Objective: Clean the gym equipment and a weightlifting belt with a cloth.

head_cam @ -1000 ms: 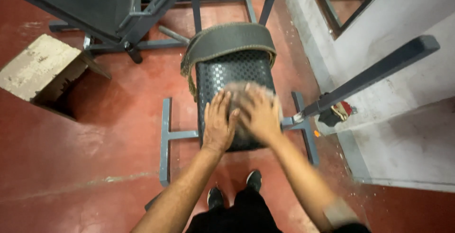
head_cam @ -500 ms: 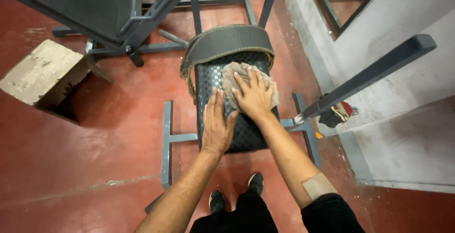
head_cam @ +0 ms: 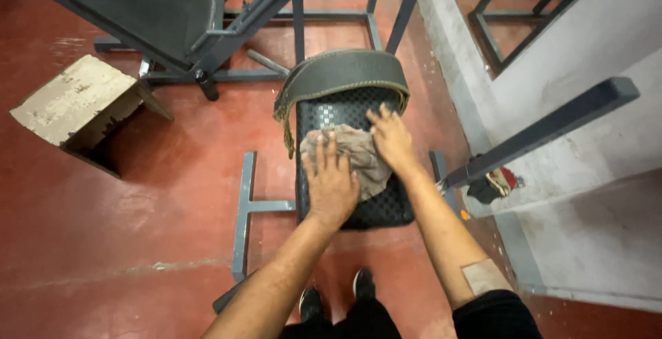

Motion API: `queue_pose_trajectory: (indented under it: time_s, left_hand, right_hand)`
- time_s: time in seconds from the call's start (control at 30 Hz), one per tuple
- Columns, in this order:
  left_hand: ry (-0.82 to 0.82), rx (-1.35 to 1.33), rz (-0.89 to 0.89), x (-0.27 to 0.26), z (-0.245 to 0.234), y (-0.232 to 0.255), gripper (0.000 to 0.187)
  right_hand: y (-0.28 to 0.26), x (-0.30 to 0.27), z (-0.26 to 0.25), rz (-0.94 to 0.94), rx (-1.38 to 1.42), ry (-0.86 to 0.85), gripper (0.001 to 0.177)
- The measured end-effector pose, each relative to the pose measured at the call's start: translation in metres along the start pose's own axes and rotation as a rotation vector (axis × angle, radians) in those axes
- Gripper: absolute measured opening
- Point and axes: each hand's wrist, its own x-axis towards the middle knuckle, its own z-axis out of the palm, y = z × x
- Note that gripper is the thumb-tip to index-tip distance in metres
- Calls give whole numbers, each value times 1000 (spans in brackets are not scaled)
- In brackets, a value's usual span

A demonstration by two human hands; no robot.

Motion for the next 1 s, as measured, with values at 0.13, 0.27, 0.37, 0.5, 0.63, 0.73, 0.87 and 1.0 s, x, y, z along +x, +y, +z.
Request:
queue_pose_trajectory:
  time_s: [0.13, 0.27, 0.37, 0.5, 0.63, 0.73, 0.87, 1.0]
  left_hand:
    - [165, -107, 39, 23, 29, 6, 75]
    - [146, -175, 47, 9, 35, 3, 77]
    - [120, -104, 28, -27, 32, 3, 77]
    - [141, -114, -17, -38, 13, 13, 75]
    - [147, -62, -121, 10, 26, 7, 74]
    - [146, -15, -195, 9, 37, 13, 73]
    - [185, 9, -217, -35, 19, 26, 76]
    - [134, 51, -279, -42, 4, 31, 80]
  right_hand:
    - [17, -11, 22, 50, -162, -35, 47]
    - [30, -6, 27, 111, 108, 35, 44]
    - [17, -10, 20, 150, 124, 3, 45]
    - [-16, -18, -2, 93, -19, 0, 46]
    - [-20, -24, -1, -171, -157, 25, 50]
    - [-13, -34, -6, -191, -85, -53, 43]
    - [-22, -25, -11, -211, -130, -70, 44]
    - [-20, -31, -17, -210, -169, -79, 48]
